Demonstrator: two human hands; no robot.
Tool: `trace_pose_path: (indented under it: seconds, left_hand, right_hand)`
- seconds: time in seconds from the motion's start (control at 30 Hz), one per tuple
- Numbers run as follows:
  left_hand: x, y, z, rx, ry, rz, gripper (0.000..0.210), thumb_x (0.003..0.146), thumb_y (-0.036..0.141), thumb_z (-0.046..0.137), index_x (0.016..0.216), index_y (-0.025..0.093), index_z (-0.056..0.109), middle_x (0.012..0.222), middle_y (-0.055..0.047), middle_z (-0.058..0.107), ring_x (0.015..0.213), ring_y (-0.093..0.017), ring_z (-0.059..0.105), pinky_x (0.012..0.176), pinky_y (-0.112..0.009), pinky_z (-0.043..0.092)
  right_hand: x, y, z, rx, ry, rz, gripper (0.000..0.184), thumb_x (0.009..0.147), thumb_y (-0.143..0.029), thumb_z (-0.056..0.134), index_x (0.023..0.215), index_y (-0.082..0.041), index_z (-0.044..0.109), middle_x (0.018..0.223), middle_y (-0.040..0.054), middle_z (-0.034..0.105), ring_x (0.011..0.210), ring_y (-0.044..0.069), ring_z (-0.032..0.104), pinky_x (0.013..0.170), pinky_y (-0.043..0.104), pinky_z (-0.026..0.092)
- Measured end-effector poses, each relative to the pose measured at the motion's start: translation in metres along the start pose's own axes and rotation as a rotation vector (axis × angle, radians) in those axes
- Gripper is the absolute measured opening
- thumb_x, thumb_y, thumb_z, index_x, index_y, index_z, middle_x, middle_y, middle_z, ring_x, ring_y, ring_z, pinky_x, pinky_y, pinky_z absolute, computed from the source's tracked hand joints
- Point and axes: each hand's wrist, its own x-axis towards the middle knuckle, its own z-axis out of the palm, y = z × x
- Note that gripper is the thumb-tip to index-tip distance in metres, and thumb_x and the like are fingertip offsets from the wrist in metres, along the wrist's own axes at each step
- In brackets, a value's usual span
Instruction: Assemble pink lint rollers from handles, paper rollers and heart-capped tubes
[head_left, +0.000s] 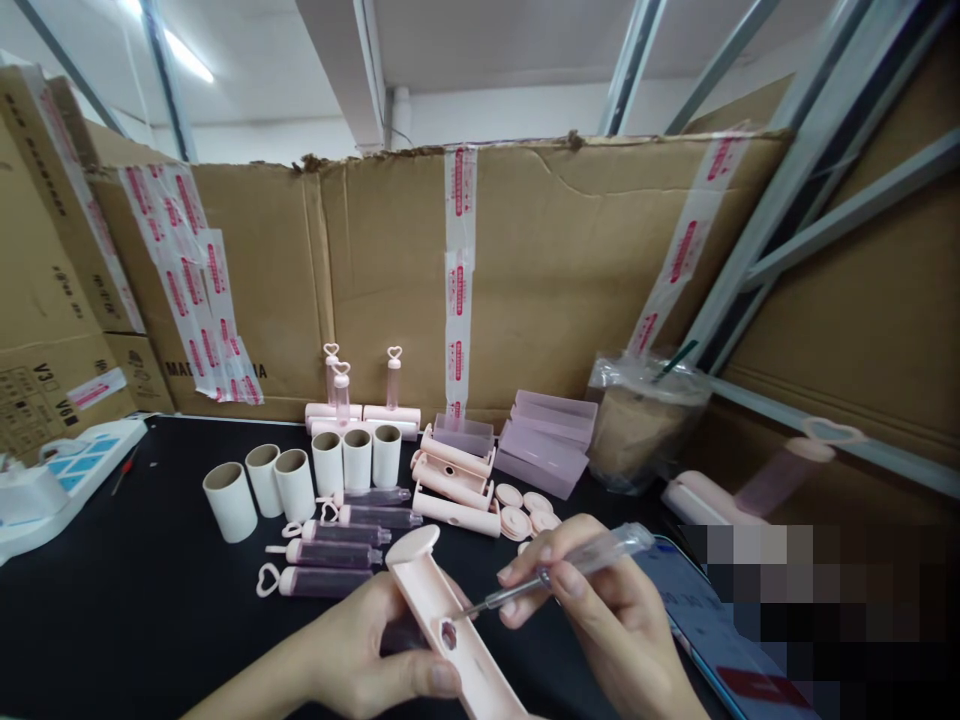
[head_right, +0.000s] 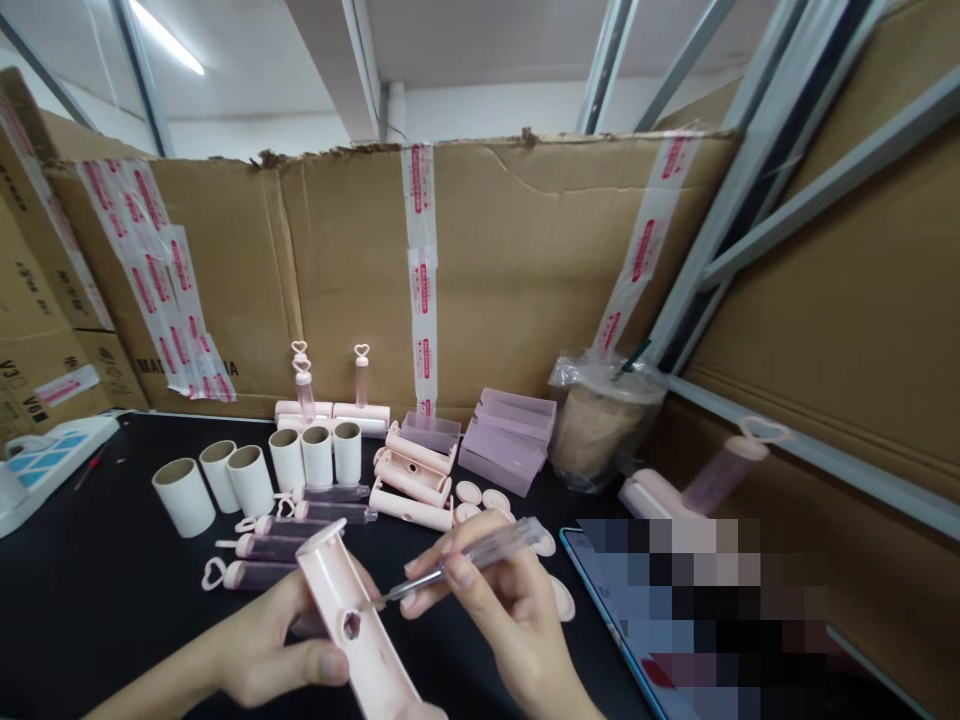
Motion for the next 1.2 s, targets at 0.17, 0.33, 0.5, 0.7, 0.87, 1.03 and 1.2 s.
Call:
trace_pose_path:
  seconds: [0.17, 0.33, 0.5, 0.7, 0.87, 1.03, 1.2]
  left_hand:
    - [0.001, 0.002, 0.000, -0.015, 0.000, 0.015, 0.039, 0.077, 0.044, 0.061, 0.101, 0.017, 0.050, 0.086, -0.003, 0.050, 0.074, -0.014, 0.048, 0.067, -0.025, 0.041]
    - [-0.001, 0.006, 0.000, -0.014, 0.062, -0.009, 0.039, 0.076, 0.044, 0.062, 0.101, 0.016, 0.051, 0.087, -0.003, 0.052, 0.074, -0.014, 0.050, 0.068, -0.025, 0.041]
    - [-0.001, 0.004, -0.001, -0.011, 0.058, -0.001, 0.036, 0.076, 0.043, 0.063, 0.098, 0.016, 0.051, 0.087, -0.003, 0.051, 0.073, -0.014, 0.048, 0.065, -0.025, 0.041]
    - [-0.001, -0.004, 0.000, -0.007, 0.107, 0.007, 0.041, 0.074, 0.045, 0.064, 0.099, 0.015, 0.051, 0.084, -0.003, 0.050, 0.070, -0.013, 0.047, 0.063, -0.024, 0.040]
    - [0.000, -0.007, -0.001, 0.017, 0.161, 0.031, 0.044, 0.074, 0.048, 0.063, 0.100, 0.014, 0.054, 0.084, -0.004, 0.050, 0.071, -0.015, 0.047, 0.063, -0.026, 0.039]
    - [0.002, -0.008, -0.001, -0.044, 0.169, 0.064, 0.041, 0.076, 0.047, 0.062, 0.099, 0.014, 0.053, 0.083, -0.004, 0.049, 0.072, -0.014, 0.046, 0.063, -0.025, 0.037]
    - [0.004, -0.012, 0.001, -0.083, 0.194, 0.064, 0.043, 0.077, 0.047, 0.062, 0.102, 0.014, 0.051, 0.081, -0.002, 0.047, 0.069, -0.012, 0.044, 0.062, -0.023, 0.035]
  right_hand:
    - [-0.002, -0.001, 0.002, -0.009, 0.016, -0.011, 0.008, 0.082, -0.029, 0.061, 0.082, -0.022, 0.057, 0.074, 0.0019, 0.068, 0.053, 0.018, 0.068, 0.055, 0.029, 0.057]
    - [-0.004, -0.001, 0.005, -0.041, 0.103, -0.022, 0.012, 0.080, -0.033, 0.063, 0.080, -0.023, 0.057, 0.074, 0.0012, 0.068, 0.051, 0.017, 0.066, 0.055, 0.031, 0.056]
    - [-0.003, 0.001, 0.005, -0.030, 0.061, 0.018, 0.012, 0.081, -0.033, 0.062, 0.081, -0.022, 0.055, 0.071, 0.0022, 0.069, 0.051, 0.018, 0.067, 0.053, 0.029, 0.056]
    - [-0.003, 0.008, 0.004, 0.006, 0.071, 0.056, 0.011, 0.082, -0.031, 0.060, 0.081, -0.022, 0.055, 0.071, 0.0013, 0.069, 0.052, 0.016, 0.067, 0.056, 0.027, 0.055]
    - [-0.004, 0.016, 0.007, 0.027, 0.108, 0.065, 0.012, 0.082, -0.032, 0.061, 0.080, -0.022, 0.055, 0.074, 0.0018, 0.070, 0.056, 0.015, 0.067, 0.063, 0.027, 0.054]
    - [-0.004, 0.021, 0.010, 0.087, 0.101, 0.102, 0.013, 0.083, -0.033, 0.060, 0.079, -0.022, 0.055, 0.075, 0.0011, 0.071, 0.058, 0.013, 0.067, 0.064, 0.024, 0.052]
    - [-0.003, 0.023, 0.011, 0.121, 0.120, 0.168, 0.014, 0.083, -0.033, 0.060, 0.077, -0.022, 0.054, 0.075, 0.0008, 0.070, 0.060, 0.012, 0.065, 0.064, 0.024, 0.049]
